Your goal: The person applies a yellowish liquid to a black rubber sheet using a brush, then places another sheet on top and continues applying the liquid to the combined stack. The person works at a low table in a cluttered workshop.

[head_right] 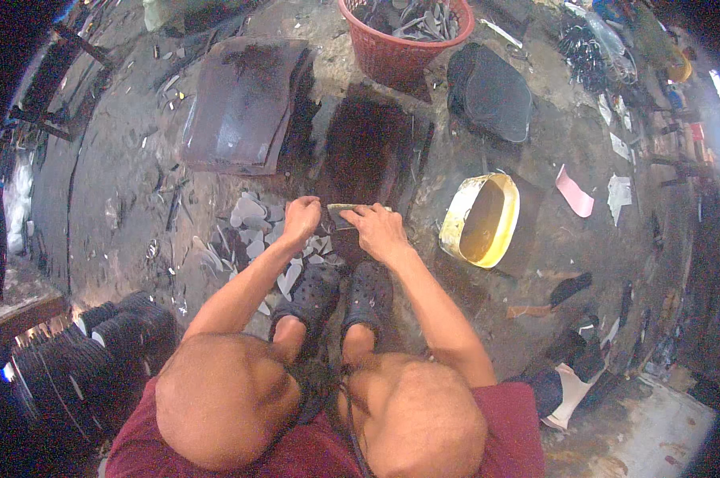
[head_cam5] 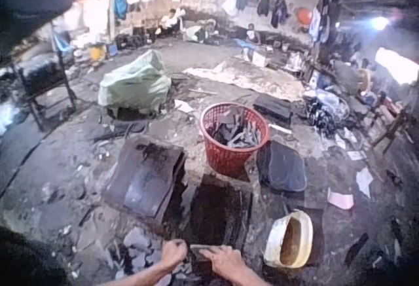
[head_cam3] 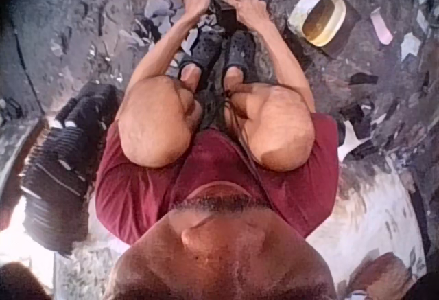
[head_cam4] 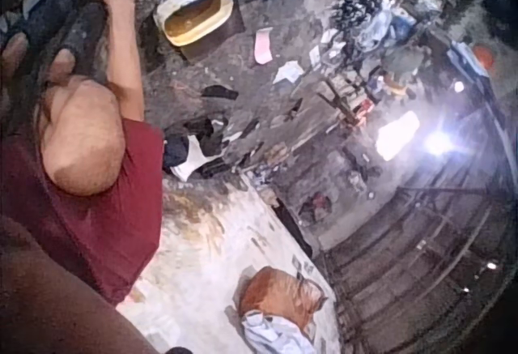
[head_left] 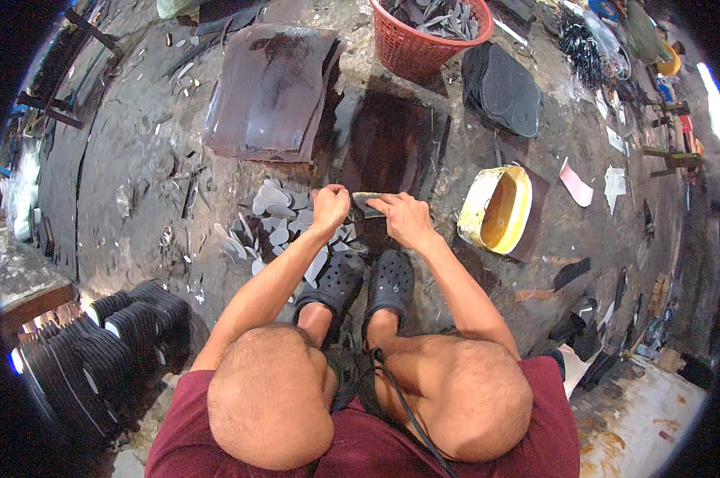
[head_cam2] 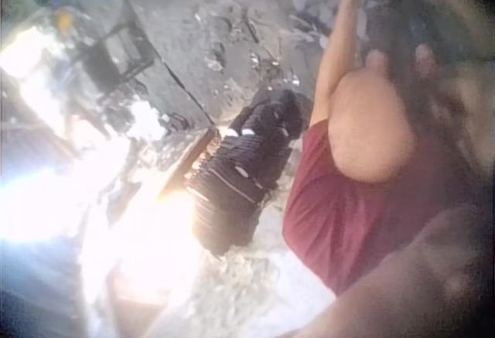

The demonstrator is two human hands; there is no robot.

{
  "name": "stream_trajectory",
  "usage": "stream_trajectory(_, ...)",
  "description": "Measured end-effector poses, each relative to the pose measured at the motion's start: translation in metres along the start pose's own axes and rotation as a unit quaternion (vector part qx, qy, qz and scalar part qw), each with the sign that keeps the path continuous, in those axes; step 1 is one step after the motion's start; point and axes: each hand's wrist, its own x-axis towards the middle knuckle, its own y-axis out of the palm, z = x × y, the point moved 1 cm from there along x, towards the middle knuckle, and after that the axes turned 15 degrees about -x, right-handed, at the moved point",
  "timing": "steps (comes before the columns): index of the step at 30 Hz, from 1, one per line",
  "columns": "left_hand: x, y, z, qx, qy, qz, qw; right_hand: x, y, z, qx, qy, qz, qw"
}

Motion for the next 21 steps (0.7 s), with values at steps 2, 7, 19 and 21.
stream_trajectory(2, 0.004, 0.003, 0.001, -0.029, -0.021, 0.009, 0.999, -0.004, 0.003, -0.001, 0.001, -0.001, -0.007, 1.0)
stream_trajectory(7, 0.007, 0.013, 0.01, -0.03, -0.015, -0.005, 0.999, -0.01, -0.004, -0.007, 0.022, 0.007, 0.01, 1.0)
stream_trajectory(19, 0.025, 0.028, 0.003, 0.015, -0.104, -0.097, 0.99, -0.042, -0.065, -0.06, 0.327, 0.325, -0.185, 0.868)
stream_trajectory(21, 0.024, 0.024, -0.005, -0.027, -0.15, -0.103, 0.983, -0.028, -0.059, -0.061, 0.337, 0.325, -0.213, 0.858)
